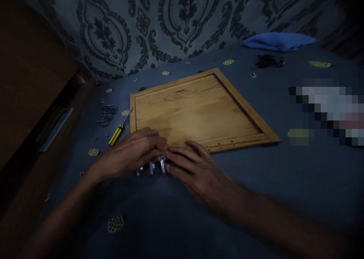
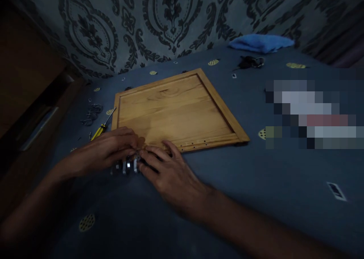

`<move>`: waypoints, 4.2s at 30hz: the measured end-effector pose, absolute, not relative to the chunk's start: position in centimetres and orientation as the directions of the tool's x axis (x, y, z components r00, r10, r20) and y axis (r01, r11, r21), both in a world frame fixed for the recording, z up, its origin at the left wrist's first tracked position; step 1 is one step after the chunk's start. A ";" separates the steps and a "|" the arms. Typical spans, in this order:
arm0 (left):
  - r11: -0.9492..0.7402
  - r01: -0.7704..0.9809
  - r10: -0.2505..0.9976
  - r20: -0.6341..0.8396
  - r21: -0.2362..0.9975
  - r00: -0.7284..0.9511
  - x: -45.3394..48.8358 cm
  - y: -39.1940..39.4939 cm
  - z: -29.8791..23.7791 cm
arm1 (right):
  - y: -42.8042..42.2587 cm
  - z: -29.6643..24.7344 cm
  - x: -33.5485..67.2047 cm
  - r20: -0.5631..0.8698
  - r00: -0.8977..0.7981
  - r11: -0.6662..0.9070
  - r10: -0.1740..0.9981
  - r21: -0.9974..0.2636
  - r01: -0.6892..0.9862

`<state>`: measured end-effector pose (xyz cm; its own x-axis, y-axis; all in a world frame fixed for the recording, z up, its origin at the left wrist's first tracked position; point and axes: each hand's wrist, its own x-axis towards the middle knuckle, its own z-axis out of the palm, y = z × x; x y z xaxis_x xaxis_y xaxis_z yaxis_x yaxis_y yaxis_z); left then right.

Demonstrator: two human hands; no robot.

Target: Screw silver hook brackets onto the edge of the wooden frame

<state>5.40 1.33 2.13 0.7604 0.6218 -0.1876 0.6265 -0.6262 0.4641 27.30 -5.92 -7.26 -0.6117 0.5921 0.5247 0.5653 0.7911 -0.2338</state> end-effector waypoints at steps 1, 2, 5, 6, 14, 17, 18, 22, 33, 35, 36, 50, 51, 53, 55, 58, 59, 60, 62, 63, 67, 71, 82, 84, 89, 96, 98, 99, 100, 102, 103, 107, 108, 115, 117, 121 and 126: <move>-0.629 0.626 0.620 -0.189 0.461 0.762 5.4 1.3 2.1 | -5.9 -7.3 27.3 0.527 -0.610 0.792 0.591 -0.235 0.564; -0.633 0.626 0.619 -0.188 0.456 0.763 5.5 1.3 2.1 | -5.9 -7.3 27.3 0.529 -0.610 0.793 0.590 -0.235 0.562; -0.650 0.618 0.614 -0.173 0.442 0.770 5.5 1.2 2.0 | -5.9 -7.2 27.3 0.530 -0.613 0.795 0.586 -0.232 0.560; -0.657 0.616 0.614 -0.165 0.435 0.772 5.6 1.2 1.9 | -5.9 -7.1 27.3 0.533 -0.611 0.795 0.585 -0.230 0.561; -0.686 0.608 0.591 -0.183 0.400 0.786 5.7 1.2 1.8 | -5.9 -7.0 27.3 0.521 -0.608 0.783 0.599 -0.222 0.581; -0.671 0.617 0.602 -0.185 0.411 0.777 5.7 1.3 1.8 | -5.9 -6.9 27.3 0.523 -0.610 0.786 0.595 -0.220 0.578; -0.667 0.616 0.603 -0.183 0.419 0.777 5.7 1.2 1.8 | -5.9 -6.8 27.3 0.528 -0.609 0.788 0.591 -0.219 0.575; -0.636 0.634 0.654 -0.129 0.440 0.745 5.5 0.7 1.9 | -5.9 -6.8 27.2 0.537 -0.607 0.792 0.585 -0.219 0.570; -0.678 0.647 0.715 0.111 0.349 0.690 4.3 -3.2 0.5 | -6.0 -6.9 27.5 0.513 -0.629 0.800 0.584 -0.233 0.553; -0.690 0.647 0.718 0.193 0.323 0.669 4.3 -3.9 -0.5 | -5.9 -6.9 27.4 0.516 -0.626 0.800 0.585 -0.239 0.550; -0.698 0.645 0.714 0.232 0.310 0.661 4.3 -4.3 -0.9 | -5.9 -7.0 27.4 0.520 -0.624 0.801 0.583 -0.238 0.550; -0.799 0.559 0.597 0.399 0.220 0.696 3.3 -5.4 -3.1 | -5.8 -7.4 27.3 0.563 -0.602 0.803 0.566 -0.211 0.558; -0.799 0.554 0.598 0.403 0.235 0.692 3.4 -5.3 -3.2 | -5.8 -7.4 27.3 0.566 -0.599 0.803 0.566 -0.212 0.557; -0.795 0.550 0.605 0.409 0.256 0.683 3.6 -5.2 -3.3 | -5.8 -7.3 27.3 0.569 -0.599 0.804 0.564 -0.211 0.556; -0.790 0.552 0.612 0.409 0.268 0.677 3.7 -5.2 -3.4 | -5.9 -7.2 27.3 0.571 -0.600 0.805 0.561 -0.208 0.555; -0.790 0.549 0.612 0.412 0.273 0.675 3.7 -5.2 -3.5 | -5.9 -7.1 27.3 0.571 -0.597 0.802 0.563 -0.205 0.560; -0.790 0.549 0.612 0.413 0.275 0.674 3.7 -5.2 -3.5 | -5.8 -7.1 27.2 0.571 -0.597 0.802 0.563 -0.204 0.561; -0.791 0.546 0.611 0.417 0.276 0.673 3.7 -5.1 -3.5 | -5.8 -7.0 27.2 0.571 -0.598 0.803 0.562 -0.203 0.561; -0.795 0.540 0.604 0.431 0.276 0.670 3.7 -5.1 -3.6 | -5.8 -7.0 27.2 0.575 -0.599 0.806 0.557 -0.201 0.556; -0.798 0.537 0.600 0.439 0.272 0.669 3.7 -5.1 -3.6 | -5.8 -7.0 27.2 0.578 -0.598 0.808 0.555 -0.202 0.554; -0.801 0.549 0.593 0.441 0.237 0.674 3.7 -5.0 -3.7 | -5.9 -7.0 27.2 0.583 -0.595 0.809 0.553 -0.204 0.551; -0.785 0.585 0.607 0.449 0.206 0.656 3.9 -5.2 -3.9 | -5.8 -7.0 27.1 0.574 -0.592 0.804 0.565 -0.223 0.551; -0.743 0.626 0.653 0.465 0.237 0.598 4.7 -5.5 -3.9 | -4.5 -6.2 28.3 0.653 -0.553 0.838 0.518 -0.256 0.482; -0.736 0.630 0.663 0.451 0.247 0.598 4.7 -5.5 -4.0 | -2.8 -4.8 27.8 0.680 -0.521 0.833 0.516 -0.257 0.490; -0.710 0.669 0.691 0.402 0.219 0.601 4.8 -5.5 -4.3 | 3.7 -1.4 21.8 0.466 -0.711 0.848 0.527 -0.228 0.479; -0.709 0.671 0.694 0.382 0.215 0.611 4.7 -5.4 -4.4 | 9.2 -2.9 13.3 0.324 -0.836 0.896 0.442 -0.210 0.392; -0.718 0.662 0.686 0.383 0.217 0.619 4.6 -5.5 -4.3 | 9.6 -2.8 13.0 0.321 -0.823 0.879 0.469 -0.254 0.403; -0.721 0.659 0.683 0.384 0.214 0.622 4.6 -5.5 -4.3 | 9.6 -2.5 13.2 0.328 -0.803 0.863 0.498 -0.282 0.420; -0.720 0.661 0.683 0.382 0.211 0.622 4.5 -5.5 -4.2 | 9.4 -2.0 13.7 0.348 -0.772 0.842 0.533 -0.314 0.440; -0.725 0.660 0.676 0.393 0.197 0.624 4.5 -5.6 -4.1 | 8.5 -0.8 15.3 0.403 -0.681 0.789 0.611 -0.386 0.478; -0.724 0.661 0.674 0.402 0.196 0.620 4.4 -5.6 -4.1 | 7.7 -0.2 16.4 0.438 -0.620 0.758 0.651 -0.426 0.495; -0.737 0.637 0.663 0.428 0.226 0.615 4.4 -5.5 -4.0 | 3.2 1.7 21.2 0.521 -0.311 0.607 0.795 -0.688 0.397; -0.741 0.631 0.659 0.432 0.231 0.615 4.4 -5.5 -4.0 | 2.0 1.8 22.2 0.518 -0.230 0.566 0.824 -0.766 0.303; -0.747 0.629 0.650 0.437 0.216 0.622 4.5 -5.6 -3.8 | -1.2 -0.1 24.1 0.433 -0.061 0.438 0.899 -0.894 0.099; -0.748 0.628 0.647 0.444 0.213 0.620 4.5 -5.6 -3.7 | -1.1 -0.6 24.0 0.427 -0.078 0.432 0.901 -0.897 0.089; -0.748 0.627 0.651 0.429 0.219 0.627 4.5 -5.6 -3.7 | -1.3 -1.1 24.2 0.430 -0.115 0.442 0.896 -0.887 0.131; -0.748 0.628 0.649 0.433 0.212 0.626 4.5 -5.5 -3.6 | -1.8 -1.4 24.2 0.412 -0.134 0.428 0.901 -0.893 0.136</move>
<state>4.54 -5.50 -3.64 0.6258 0.6486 0.4333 0.6284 -0.7483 0.2125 24.21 -1.82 -1.40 -0.1342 0.9013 0.4118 0.1355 0.4284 -0.8934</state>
